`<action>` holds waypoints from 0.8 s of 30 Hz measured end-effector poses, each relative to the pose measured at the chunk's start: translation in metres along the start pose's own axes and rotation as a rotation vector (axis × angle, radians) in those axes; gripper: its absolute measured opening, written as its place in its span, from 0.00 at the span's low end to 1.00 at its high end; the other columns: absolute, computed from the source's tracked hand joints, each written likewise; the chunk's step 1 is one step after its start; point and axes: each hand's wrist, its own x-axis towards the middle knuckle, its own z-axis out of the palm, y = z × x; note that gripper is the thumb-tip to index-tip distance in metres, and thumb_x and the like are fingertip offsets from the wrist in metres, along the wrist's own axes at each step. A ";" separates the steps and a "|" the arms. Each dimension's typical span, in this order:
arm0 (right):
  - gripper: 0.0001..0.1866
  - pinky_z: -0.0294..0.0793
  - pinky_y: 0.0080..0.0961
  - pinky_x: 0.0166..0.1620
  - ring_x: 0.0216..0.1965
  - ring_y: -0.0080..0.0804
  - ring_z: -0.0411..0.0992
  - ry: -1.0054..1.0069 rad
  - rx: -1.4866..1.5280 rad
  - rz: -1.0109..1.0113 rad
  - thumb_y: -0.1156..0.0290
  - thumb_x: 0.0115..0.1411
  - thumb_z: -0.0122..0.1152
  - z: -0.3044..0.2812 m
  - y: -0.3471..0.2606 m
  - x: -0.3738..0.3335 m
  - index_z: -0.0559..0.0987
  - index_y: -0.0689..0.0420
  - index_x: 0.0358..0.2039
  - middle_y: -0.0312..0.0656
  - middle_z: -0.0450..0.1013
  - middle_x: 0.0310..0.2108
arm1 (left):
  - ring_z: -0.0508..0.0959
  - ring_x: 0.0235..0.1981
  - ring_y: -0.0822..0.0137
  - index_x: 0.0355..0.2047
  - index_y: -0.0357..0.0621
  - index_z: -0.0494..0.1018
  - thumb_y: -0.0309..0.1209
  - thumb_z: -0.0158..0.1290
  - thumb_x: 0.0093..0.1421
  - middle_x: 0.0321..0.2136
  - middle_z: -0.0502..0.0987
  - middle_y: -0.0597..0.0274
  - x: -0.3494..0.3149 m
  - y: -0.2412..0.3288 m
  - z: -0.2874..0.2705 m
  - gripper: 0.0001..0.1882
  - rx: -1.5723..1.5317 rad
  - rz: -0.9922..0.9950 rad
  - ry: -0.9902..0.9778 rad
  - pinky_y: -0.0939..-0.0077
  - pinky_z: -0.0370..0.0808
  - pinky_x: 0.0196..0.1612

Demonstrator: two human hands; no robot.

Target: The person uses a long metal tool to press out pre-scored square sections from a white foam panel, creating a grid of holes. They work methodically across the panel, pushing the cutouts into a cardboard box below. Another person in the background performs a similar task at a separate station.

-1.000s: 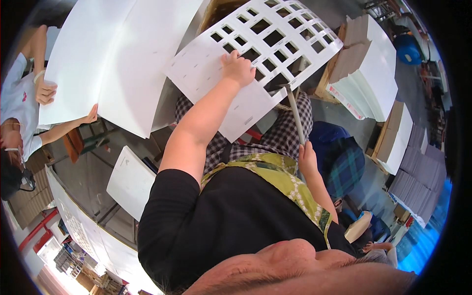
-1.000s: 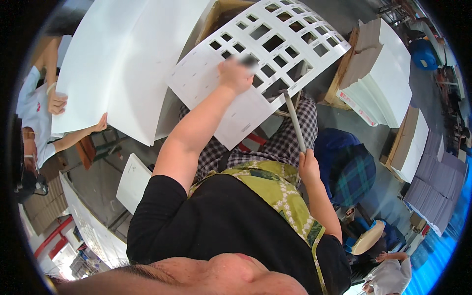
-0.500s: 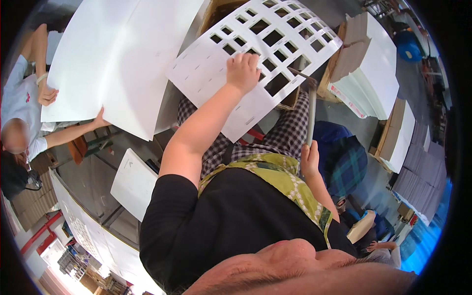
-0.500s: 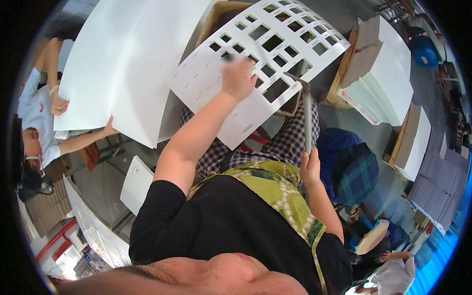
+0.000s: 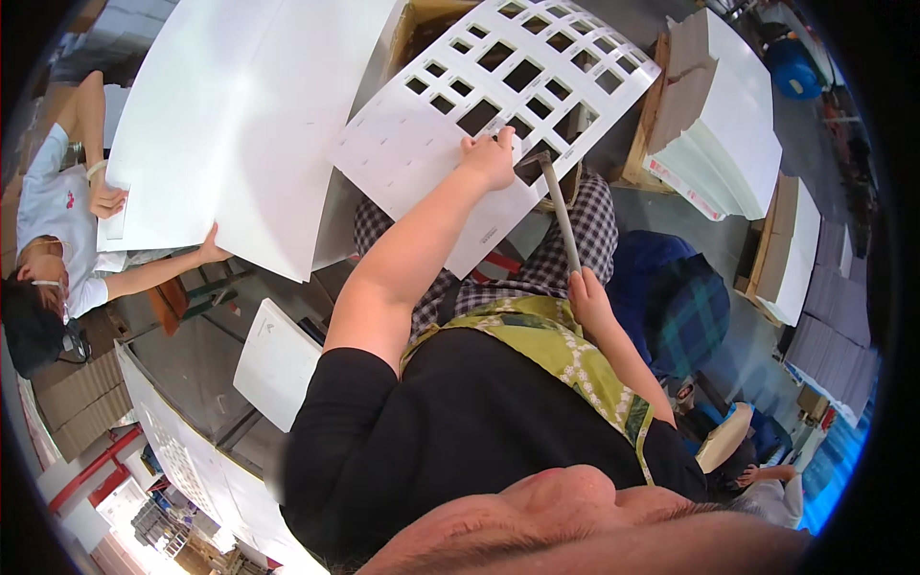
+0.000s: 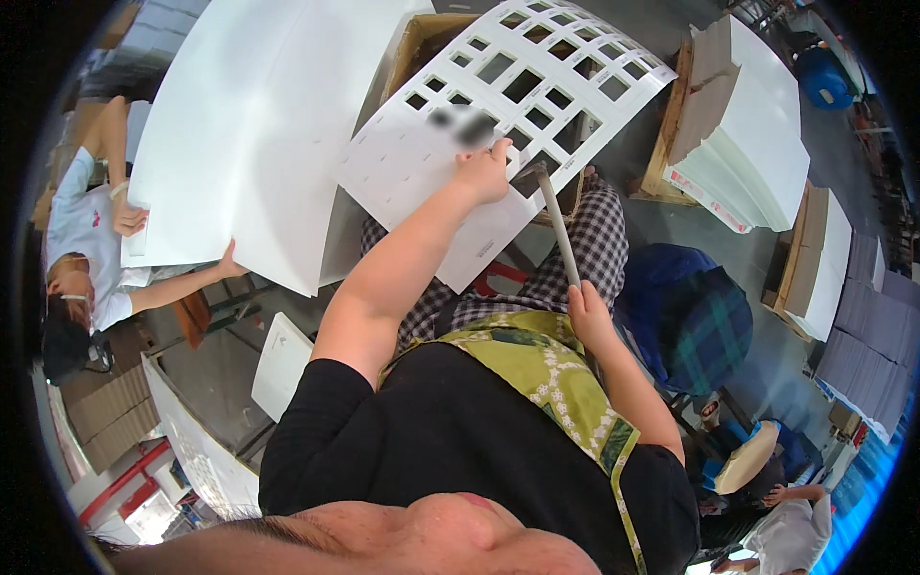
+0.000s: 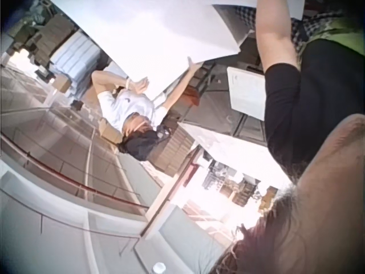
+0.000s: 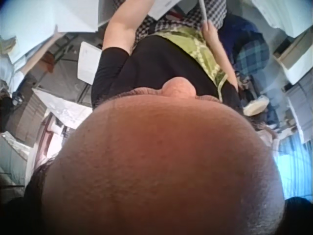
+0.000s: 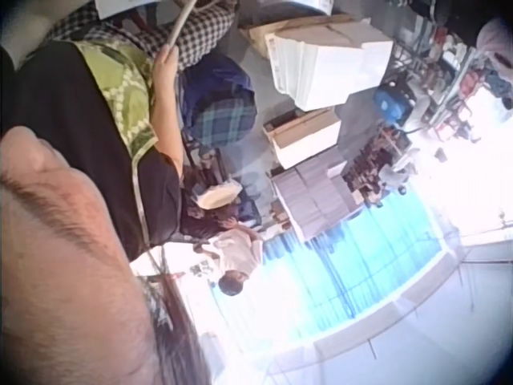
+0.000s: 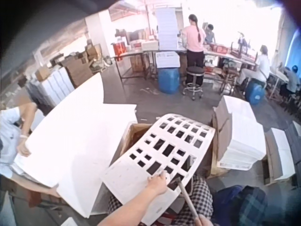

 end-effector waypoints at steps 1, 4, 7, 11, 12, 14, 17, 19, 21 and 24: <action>0.14 0.63 0.32 0.26 0.20 0.32 0.64 -0.011 0.004 -0.023 0.62 0.66 0.45 0.001 0.000 0.003 0.66 0.59 0.30 0.41 0.65 0.18 | 0.71 0.50 0.55 0.63 0.48 0.48 0.27 0.43 0.52 0.44 0.74 0.48 0.000 -0.002 0.002 0.36 0.012 0.013 0.010 0.54 0.53 0.55; 0.14 0.64 0.33 0.26 0.20 0.34 0.65 0.036 -0.108 -0.078 0.61 0.66 0.45 -0.003 -0.010 -0.001 0.66 0.59 0.30 0.42 0.65 0.18 | 0.71 0.49 0.55 0.65 0.50 0.45 0.27 0.41 0.53 0.43 0.74 0.49 -0.002 -0.007 0.007 0.37 0.080 0.067 -0.002 0.53 0.53 0.56; 0.14 0.64 0.33 0.26 0.20 0.37 0.64 0.153 -0.231 -0.175 0.61 0.66 0.45 -0.013 -0.003 -0.010 0.67 0.59 0.31 0.44 0.66 0.19 | 0.72 0.49 0.56 0.66 0.55 0.45 0.26 0.38 0.56 0.43 0.75 0.51 -0.009 -0.009 -0.007 0.36 0.229 0.208 -0.076 0.52 0.53 0.57; 0.10 0.57 0.17 0.20 0.18 0.17 0.56 0.264 -0.037 -0.205 0.64 0.67 0.44 -0.021 0.015 -0.007 0.66 0.55 0.30 0.29 0.60 0.19 | 0.72 0.48 0.59 0.65 0.59 0.50 0.24 0.35 0.58 0.43 0.76 0.56 -0.006 -0.030 -0.006 0.33 0.269 0.416 -0.030 0.52 0.52 0.59; 0.10 0.53 0.12 0.19 0.17 0.12 0.53 0.235 0.213 -0.182 0.63 0.68 0.42 -0.020 0.012 -0.005 0.65 0.53 0.32 0.26 0.57 0.19 | 0.71 0.49 0.59 0.65 0.59 0.50 0.25 0.36 0.58 0.43 0.75 0.57 -0.006 -0.030 -0.003 0.33 0.255 0.430 0.000 0.51 0.51 0.60; 0.09 0.53 0.11 0.17 0.16 0.12 0.53 0.294 0.308 -0.236 0.64 0.68 0.42 -0.023 0.009 0.008 0.65 0.53 0.32 0.26 0.57 0.18 | 0.70 0.51 0.59 0.65 0.58 0.50 0.26 0.36 0.58 0.43 0.75 0.57 -0.010 -0.032 0.002 0.32 0.204 0.448 0.067 0.50 0.52 0.60; 0.09 0.53 0.11 0.16 0.16 0.12 0.54 0.245 0.450 -0.178 0.64 0.69 0.41 -0.033 -0.029 0.016 0.65 0.53 0.32 0.27 0.58 0.17 | 0.69 0.52 0.58 0.64 0.58 0.52 0.27 0.37 0.59 0.44 0.74 0.58 -0.020 -0.044 0.007 0.30 0.146 0.459 0.175 0.50 0.56 0.57; 0.09 0.54 0.11 0.17 0.16 0.12 0.53 0.183 0.352 -0.172 0.63 0.68 0.42 -0.035 -0.044 0.018 0.65 0.53 0.32 0.27 0.57 0.17 | 0.68 0.52 0.56 0.62 0.54 0.54 0.26 0.47 0.55 0.45 0.72 0.57 -0.034 -0.060 0.015 0.33 0.069 0.502 0.524 0.52 0.57 0.58; 0.11 0.59 0.18 0.20 0.17 0.18 0.60 0.151 0.093 -0.275 0.63 0.68 0.43 -0.035 -0.034 0.025 0.67 0.56 0.33 0.32 0.62 0.18 | 0.67 0.53 0.54 0.61 0.51 0.55 0.24 0.52 0.51 0.45 0.71 0.54 -0.070 -0.068 -0.006 0.36 -0.134 0.425 0.656 0.52 0.57 0.59; 0.09 0.65 0.30 0.26 0.22 0.32 0.67 0.091 -0.224 -0.400 0.66 0.65 0.45 -0.020 -0.063 0.029 0.68 0.59 0.35 0.43 0.67 0.20 | 0.65 0.55 0.51 0.56 0.42 0.61 0.24 0.54 0.48 0.50 0.68 0.51 -0.102 -0.126 0.039 0.32 -0.278 -0.097 1.233 0.55 0.59 0.57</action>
